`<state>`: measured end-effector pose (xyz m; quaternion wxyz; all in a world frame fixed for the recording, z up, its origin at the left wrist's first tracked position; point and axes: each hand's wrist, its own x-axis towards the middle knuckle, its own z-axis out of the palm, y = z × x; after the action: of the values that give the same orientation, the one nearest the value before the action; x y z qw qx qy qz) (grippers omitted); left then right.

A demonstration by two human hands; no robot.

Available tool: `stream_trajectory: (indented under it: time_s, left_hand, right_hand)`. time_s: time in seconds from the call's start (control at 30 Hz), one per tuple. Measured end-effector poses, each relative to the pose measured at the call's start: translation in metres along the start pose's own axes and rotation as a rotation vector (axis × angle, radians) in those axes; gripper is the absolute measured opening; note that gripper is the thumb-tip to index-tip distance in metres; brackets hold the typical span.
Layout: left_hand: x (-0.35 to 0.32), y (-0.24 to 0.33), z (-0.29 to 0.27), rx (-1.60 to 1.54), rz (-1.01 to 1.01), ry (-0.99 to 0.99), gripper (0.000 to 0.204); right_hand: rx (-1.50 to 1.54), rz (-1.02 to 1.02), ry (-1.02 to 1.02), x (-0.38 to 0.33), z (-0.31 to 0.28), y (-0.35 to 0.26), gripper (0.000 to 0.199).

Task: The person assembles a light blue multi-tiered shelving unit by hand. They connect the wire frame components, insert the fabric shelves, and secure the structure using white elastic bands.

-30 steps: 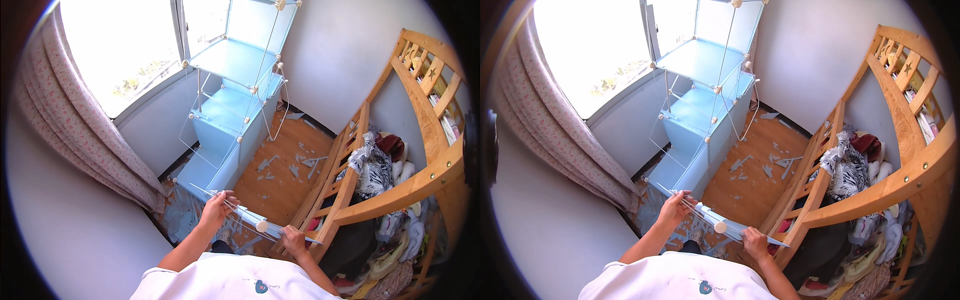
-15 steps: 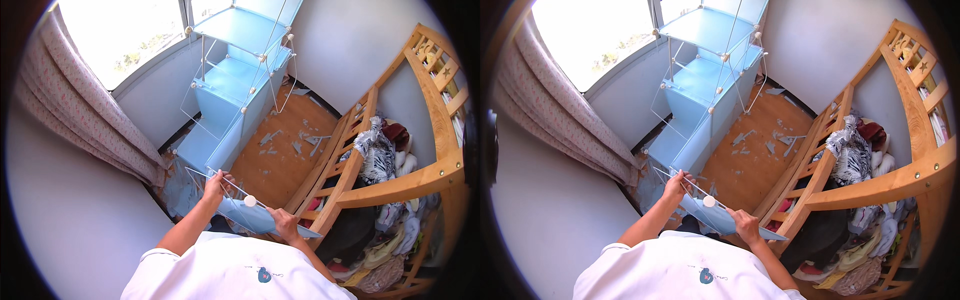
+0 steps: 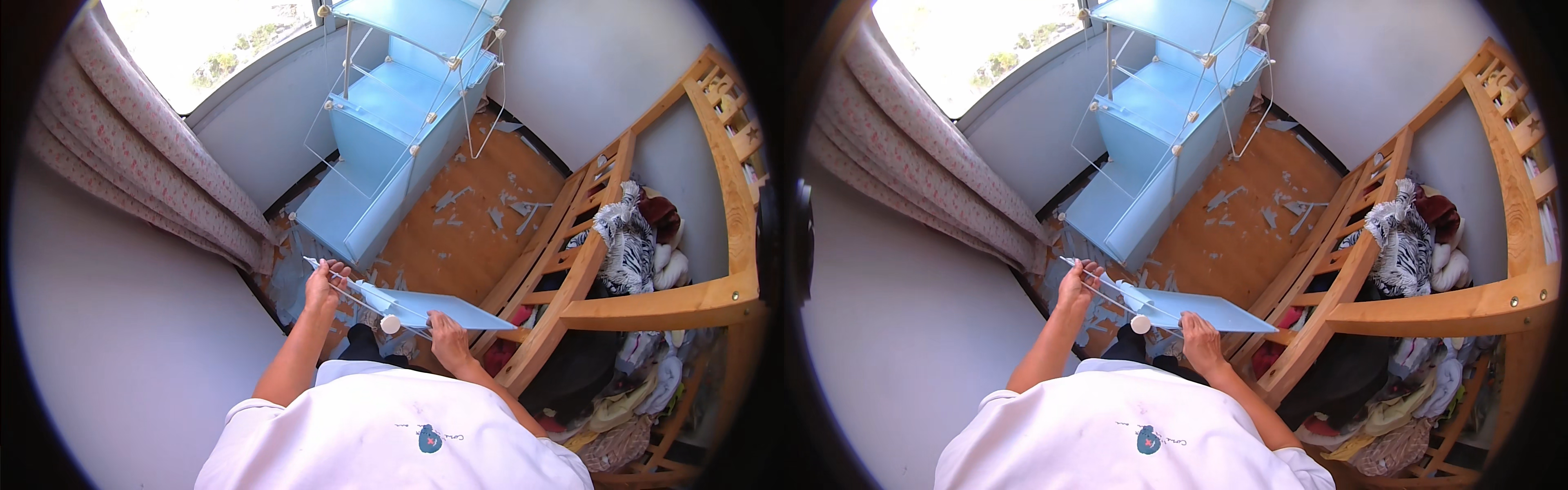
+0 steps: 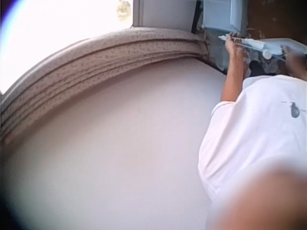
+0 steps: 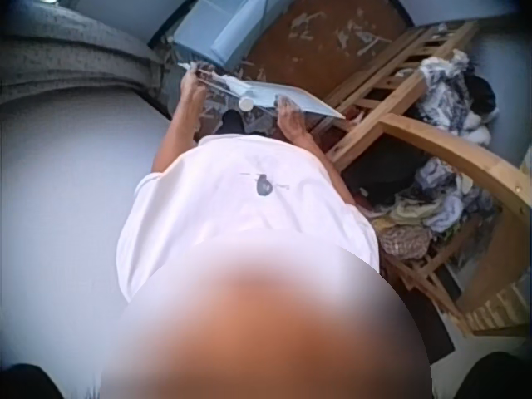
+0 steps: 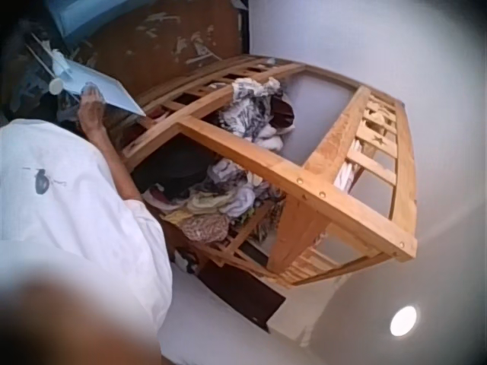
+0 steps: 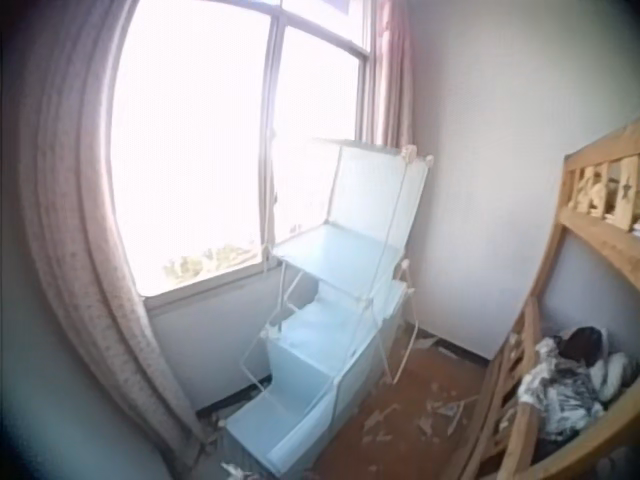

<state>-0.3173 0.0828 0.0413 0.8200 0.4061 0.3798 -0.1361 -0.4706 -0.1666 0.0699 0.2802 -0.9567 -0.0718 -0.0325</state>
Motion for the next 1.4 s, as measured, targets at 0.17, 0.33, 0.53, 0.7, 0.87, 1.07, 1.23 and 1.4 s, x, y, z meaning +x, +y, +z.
stream_trajectory:
  time_s: [0.17,0.33,0.53,0.7,0.87,1.07,1.23,1.4]
  left_hand:
    - [0.013,0.027,-0.021,-0.033,0.021,0.09,0.028]
    - [0.017,0.046,-0.023,-0.101,0.016,0.115,0.024]
    - [0.005,0.046,-0.02,-0.065,0.083,-0.275,0.017]
    - [-0.002,0.03,-0.012,0.05,0.098,-0.454,0.013]
    - [-0.015,0.022,0.001,0.176,0.124,-0.51,0.023]
    - [-0.021,0.035,0.014,0.311,0.309,-0.613,0.03]
    - [-0.022,0.04,0.026,0.402,0.375,-0.518,0.035]
    - [-0.022,0.038,0.033,0.422,0.431,-0.471,0.037]
  right_hand:
    - [-0.065,-0.174,0.111,0.025,0.0,-0.011,0.017]
    - [-0.067,-0.182,0.082,0.035,0.015,-0.006,0.014]
    - [0.026,-0.15,0.12,0.057,0.014,0.003,0.013]
    - [0.085,-0.138,0.136,0.086,0.008,-0.019,0.028]
    - [0.072,-0.17,0.041,0.12,0.001,-0.044,0.023]
    - [0.174,-0.148,0.067,0.136,0.007,-0.057,0.02]
    - [0.314,-0.013,0.006,0.142,0.009,-0.065,0.016]
    - [0.376,0.063,0.014,0.142,0.011,-0.062,0.011]
